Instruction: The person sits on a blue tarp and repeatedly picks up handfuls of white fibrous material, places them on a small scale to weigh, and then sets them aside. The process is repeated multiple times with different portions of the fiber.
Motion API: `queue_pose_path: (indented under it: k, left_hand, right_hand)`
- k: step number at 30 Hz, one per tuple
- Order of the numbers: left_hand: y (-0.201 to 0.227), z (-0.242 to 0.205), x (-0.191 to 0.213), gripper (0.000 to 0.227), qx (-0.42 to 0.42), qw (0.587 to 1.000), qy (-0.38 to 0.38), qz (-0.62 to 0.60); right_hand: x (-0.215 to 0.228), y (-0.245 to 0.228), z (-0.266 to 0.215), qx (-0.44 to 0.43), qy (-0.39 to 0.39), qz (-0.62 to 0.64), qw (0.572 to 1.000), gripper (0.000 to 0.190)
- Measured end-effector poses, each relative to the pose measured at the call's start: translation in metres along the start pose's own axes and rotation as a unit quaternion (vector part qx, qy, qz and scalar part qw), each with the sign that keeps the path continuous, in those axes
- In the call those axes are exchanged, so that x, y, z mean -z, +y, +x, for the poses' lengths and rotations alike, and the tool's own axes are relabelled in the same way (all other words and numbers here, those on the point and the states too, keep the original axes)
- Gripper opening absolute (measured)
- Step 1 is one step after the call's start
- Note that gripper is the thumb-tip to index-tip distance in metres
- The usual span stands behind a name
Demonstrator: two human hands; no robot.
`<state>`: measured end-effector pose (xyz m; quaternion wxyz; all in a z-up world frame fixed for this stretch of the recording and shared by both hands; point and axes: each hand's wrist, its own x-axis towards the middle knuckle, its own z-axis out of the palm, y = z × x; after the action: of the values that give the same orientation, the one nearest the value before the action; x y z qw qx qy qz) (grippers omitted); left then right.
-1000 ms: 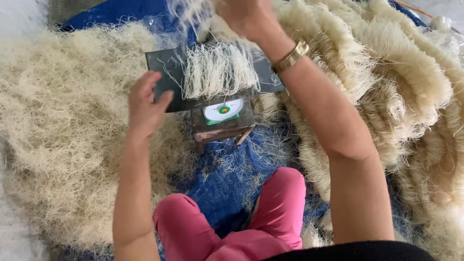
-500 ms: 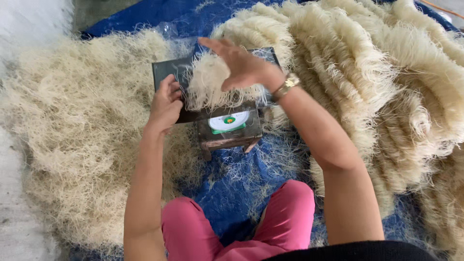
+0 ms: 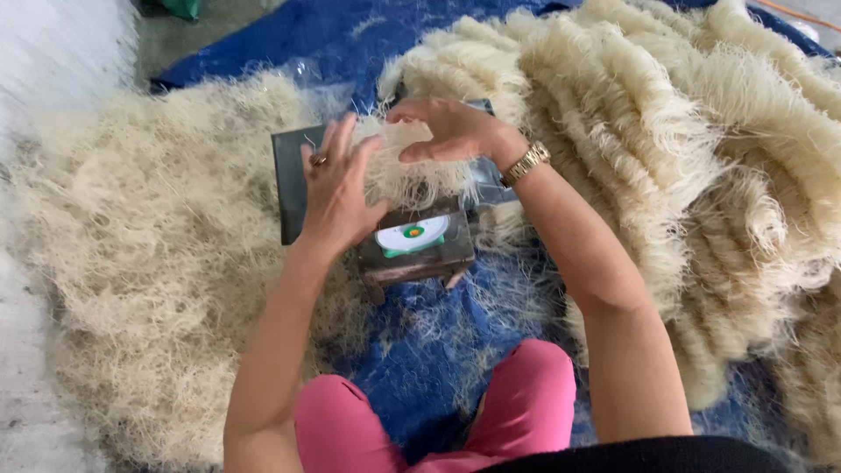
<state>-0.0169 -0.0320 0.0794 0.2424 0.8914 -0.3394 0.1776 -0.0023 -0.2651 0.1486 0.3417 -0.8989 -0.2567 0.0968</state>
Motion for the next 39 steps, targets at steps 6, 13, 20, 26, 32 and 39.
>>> queue_pose_path:
  k: [6, 13, 20, 26, 32, 39]
  left_hand:
    - [-0.052, -0.013, -0.022, 0.018, -0.004, 0.999, 0.021, 0.024]
    - [-0.022, -0.002, 0.065, 0.060, 0.041, 0.942, -0.183, -0.279]
    - [-0.050, 0.069, 0.026, 0.013, -0.053, 0.976, -0.007, -0.213]
    - [-0.038, 0.096, 0.018, 0.012, 0.008, 0.984, -0.179, 0.016]
    - [-0.026, 0.098, 0.011, 0.014, 0.000, 0.982, -0.179, 0.054]
    - [-0.016, 0.096, 0.010, 0.015, -0.002, 0.976, -0.185, 0.114]
  right_hand:
    - [-0.009, 0.039, 0.006, 0.087, 0.049, 0.012, 0.995, 0.038]
    - [0.003, -0.028, -0.020, 0.068, 0.105, -0.016, 0.992, 0.036]
    - [-0.033, 0.012, -0.008, 0.086, 0.163, -0.056, 0.981, 0.034]
    - [-0.045, 0.033, -0.007, 0.104, 0.204, -0.048, 0.972, 0.042]
    - [-0.042, 0.024, -0.009, 0.093, 0.212, -0.023, 0.972, 0.040]
    - [-0.042, 0.022, -0.011, 0.093, 0.210, -0.043, 0.972, 0.040]
